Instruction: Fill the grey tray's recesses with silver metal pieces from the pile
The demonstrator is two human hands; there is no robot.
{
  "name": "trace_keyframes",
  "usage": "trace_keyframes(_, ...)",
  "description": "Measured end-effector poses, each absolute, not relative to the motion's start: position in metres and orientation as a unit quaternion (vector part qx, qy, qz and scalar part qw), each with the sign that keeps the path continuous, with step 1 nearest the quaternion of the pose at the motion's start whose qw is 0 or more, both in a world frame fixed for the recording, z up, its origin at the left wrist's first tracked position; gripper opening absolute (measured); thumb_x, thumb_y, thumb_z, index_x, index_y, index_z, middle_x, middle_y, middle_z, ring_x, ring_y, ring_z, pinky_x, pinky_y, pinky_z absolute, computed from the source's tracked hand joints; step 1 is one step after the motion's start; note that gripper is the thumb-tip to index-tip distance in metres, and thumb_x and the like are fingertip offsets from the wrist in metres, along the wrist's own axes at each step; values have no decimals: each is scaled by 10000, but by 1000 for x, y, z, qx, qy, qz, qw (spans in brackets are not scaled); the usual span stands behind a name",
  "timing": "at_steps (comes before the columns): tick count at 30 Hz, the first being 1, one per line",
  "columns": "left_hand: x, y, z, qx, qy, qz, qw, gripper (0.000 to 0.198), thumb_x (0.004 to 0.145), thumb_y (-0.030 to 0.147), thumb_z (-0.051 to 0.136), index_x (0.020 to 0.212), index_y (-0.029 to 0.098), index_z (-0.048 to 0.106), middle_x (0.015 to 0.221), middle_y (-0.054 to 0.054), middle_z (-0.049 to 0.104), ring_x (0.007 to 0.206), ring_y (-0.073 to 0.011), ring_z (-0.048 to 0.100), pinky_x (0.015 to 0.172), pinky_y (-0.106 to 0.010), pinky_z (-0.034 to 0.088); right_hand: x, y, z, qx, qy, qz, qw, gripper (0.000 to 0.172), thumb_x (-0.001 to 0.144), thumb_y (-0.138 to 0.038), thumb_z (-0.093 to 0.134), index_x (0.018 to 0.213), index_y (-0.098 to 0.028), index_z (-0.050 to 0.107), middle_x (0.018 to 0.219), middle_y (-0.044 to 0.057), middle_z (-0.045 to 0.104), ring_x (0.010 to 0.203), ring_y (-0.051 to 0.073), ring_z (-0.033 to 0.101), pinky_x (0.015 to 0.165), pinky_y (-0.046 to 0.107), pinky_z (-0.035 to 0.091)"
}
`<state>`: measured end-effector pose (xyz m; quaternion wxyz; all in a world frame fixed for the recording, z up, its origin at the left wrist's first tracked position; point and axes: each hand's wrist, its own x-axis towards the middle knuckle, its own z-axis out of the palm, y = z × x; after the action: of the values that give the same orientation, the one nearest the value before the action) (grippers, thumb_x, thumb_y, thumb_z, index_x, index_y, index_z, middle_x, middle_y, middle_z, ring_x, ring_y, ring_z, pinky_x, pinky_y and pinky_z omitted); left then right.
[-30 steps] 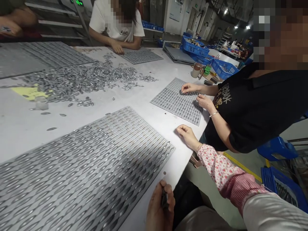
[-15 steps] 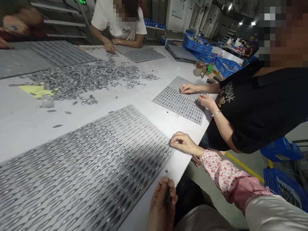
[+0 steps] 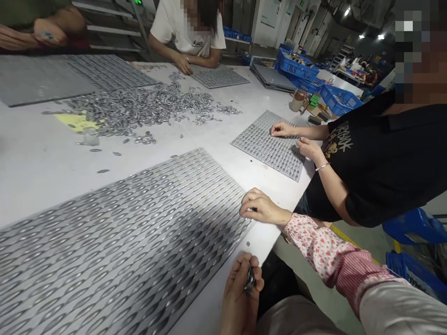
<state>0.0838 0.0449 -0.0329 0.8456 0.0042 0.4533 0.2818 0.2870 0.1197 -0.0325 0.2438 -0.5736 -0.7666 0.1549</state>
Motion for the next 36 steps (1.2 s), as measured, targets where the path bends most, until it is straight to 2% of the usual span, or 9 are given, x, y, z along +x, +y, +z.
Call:
trace_keyframes(5,83,44,-33,3,449,284,847,280,595,252,843,816,176,689,774,-22,654,602,-91,540,507,-186,430,292,118,-33,-568,-754,165,286,135,848,-333,671,842,-208,720,886,42,656,895,170,549,877,327,417)
trace_keyframes(8,82,43,-33,23,448,279,849,262,608,264,840,819,183,710,870,-46,680,657,-104,563,537,-194,456,297,112,-33,-581,-729,158,324,193,866,-379,642,828,-203,710,888,49,657,888,172,556,891,350,405)
trace_keyframes(11,81,43,-34,43,446,279,849,265,610,286,843,827,189,727,924,-54,680,694,-113,569,568,-205,481,299,106,-33,-586,-736,157,300,231,860,-416,641,804,-205,716,872,50,661,890,178,547,886,360,386)
trace_keyframes(17,82,44,-31,31,464,272,843,340,553,311,878,837,188,736,855,-27,653,673,-98,545,554,-186,468,291,103,-36,-581,-757,125,273,162,845,-359,676,783,-218,725,894,40,666,947,196,529,859,359,362)
trace_keyframes(23,82,45,-28,45,451,271,849,376,545,355,878,832,172,717,720,14,577,566,-63,451,484,-167,410,309,99,-37,-650,-636,128,396,206,860,-385,648,799,-198,709,822,51,674,857,181,562,847,351,426)
trace_keyframes(27,83,47,-26,62,437,272,855,390,548,380,875,815,155,702,676,29,521,537,-53,403,447,-162,367,320,92,-41,-645,-649,153,373,196,844,-387,668,797,-203,716,827,51,675,854,180,568,833,343,437)
trace_keyframes(36,84,47,-28,67,429,272,859,373,559,377,869,803,156,695,684,27,522,536,-54,402,447,-167,368,314,95,-57,-644,-669,148,339,228,840,-421,665,795,-206,726,832,49,671,826,172,566,823,341,427)
